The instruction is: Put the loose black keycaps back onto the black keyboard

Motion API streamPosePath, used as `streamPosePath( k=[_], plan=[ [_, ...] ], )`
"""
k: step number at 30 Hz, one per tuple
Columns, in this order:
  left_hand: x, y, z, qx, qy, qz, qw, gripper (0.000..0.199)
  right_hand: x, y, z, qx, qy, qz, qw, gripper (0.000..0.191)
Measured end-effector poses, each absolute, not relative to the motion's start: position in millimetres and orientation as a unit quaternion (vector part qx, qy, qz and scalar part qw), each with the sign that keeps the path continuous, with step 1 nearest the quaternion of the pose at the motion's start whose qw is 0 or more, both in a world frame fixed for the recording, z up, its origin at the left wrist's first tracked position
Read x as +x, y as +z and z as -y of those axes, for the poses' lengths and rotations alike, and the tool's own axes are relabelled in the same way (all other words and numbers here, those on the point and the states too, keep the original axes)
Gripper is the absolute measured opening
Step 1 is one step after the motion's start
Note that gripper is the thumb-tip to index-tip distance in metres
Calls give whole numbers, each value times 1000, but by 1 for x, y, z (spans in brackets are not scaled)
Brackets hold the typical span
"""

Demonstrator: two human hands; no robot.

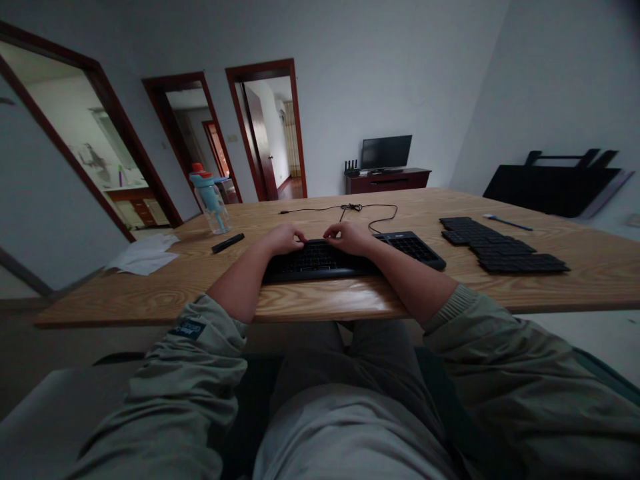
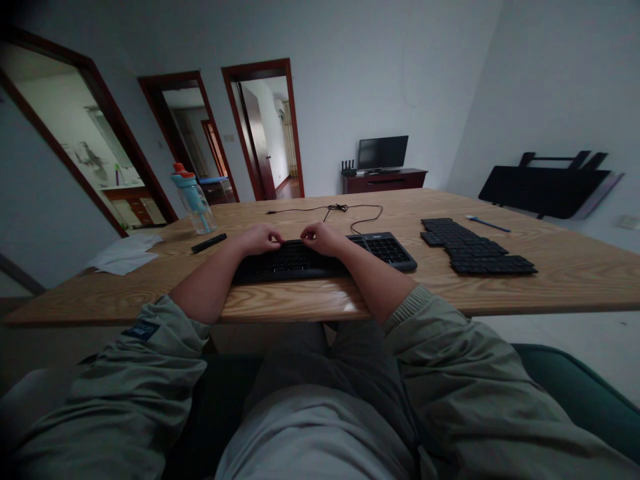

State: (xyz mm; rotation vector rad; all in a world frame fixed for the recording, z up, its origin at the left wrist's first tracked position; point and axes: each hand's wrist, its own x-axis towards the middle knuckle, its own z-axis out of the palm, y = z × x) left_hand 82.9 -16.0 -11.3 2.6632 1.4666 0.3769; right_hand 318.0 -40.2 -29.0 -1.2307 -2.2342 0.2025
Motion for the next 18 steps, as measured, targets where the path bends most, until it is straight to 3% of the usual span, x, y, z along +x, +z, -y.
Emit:
streamPosePath(
  k=[10,18],
  plan=[
    [83,-18,23,858,121,-497,42,43,321,-34,32,-489,154,774,370,23],
    [90,-22,24,854,97,-510,15,47,326,-43,22,-479,139,776,386,21]
  ],
)
